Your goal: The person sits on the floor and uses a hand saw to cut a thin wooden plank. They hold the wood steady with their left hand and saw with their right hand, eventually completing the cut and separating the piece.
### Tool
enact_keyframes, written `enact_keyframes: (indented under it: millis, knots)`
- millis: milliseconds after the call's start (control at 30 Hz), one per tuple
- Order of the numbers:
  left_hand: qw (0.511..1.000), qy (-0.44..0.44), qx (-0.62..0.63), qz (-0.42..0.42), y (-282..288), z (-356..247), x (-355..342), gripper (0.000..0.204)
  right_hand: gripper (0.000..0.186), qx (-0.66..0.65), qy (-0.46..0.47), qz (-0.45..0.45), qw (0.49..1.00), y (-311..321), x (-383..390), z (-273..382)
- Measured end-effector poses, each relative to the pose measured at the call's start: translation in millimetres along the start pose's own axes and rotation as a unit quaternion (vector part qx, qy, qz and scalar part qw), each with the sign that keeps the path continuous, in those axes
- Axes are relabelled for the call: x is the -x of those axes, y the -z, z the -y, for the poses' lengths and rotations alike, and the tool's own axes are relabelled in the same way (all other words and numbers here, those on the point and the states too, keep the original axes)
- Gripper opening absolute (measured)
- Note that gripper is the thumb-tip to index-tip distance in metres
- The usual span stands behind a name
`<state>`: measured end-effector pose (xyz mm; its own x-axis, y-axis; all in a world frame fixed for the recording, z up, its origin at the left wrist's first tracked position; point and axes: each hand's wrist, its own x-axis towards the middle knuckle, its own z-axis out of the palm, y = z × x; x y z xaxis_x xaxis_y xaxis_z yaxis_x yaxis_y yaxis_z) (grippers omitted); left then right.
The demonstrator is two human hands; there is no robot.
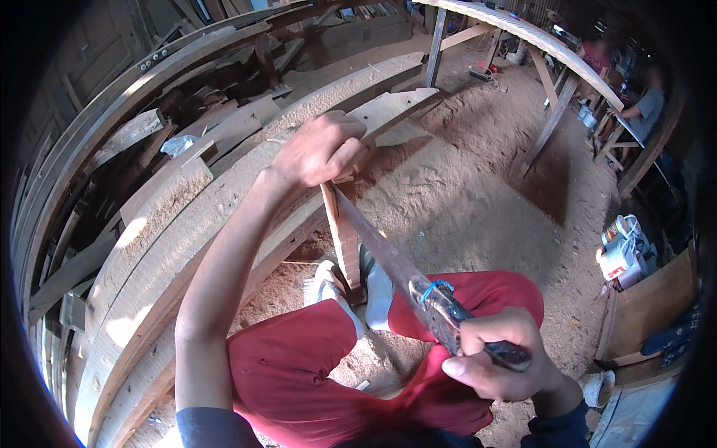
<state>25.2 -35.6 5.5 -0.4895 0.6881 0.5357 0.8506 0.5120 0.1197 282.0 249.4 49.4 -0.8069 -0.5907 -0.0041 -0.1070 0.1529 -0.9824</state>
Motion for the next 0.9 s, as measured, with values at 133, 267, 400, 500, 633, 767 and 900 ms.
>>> enact_keyframes:
  millis: [133,267,400,500,633,767,900]
  knots:
    - [0.996,0.084,0.008,-0.009,16,7,16,0.033,0.037,-0.057,-0.067,-0.064,0.994,3,19,3]
    - [0.994,0.109,-0.010,-0.005,17,12,16,0.031,0.040,-0.010,-0.004,-0.067,0.998,16,30,4]
    - [0.990,0.125,-0.047,0.036,6,-11,1,0.031,0.039,-0.041,-0.054,-0.029,0.997,17,8,-16]
    - [0.996,0.072,-0.033,0.030,12,-11,5,0.033,0.039,-0.094,-0.075,-0.091,0.989,13,18,-8]
    - [0.996,0.078,-0.020,0.039,1,-9,-5,0.032,0.038,-0.108,-0.126,-0.139,0.976,22,26,-1]
    - [0.990,0.128,-0.024,0.048,-8,-1,-12,0.030,0.037,-0.103,-0.089,-0.141,0.981,20,16,-20]
    - [0.996,0.087,-0.019,-0.004,-7,15,-14,0.031,0.036,-0.087,-0.092,-0.139,0.982,11,18,-9]
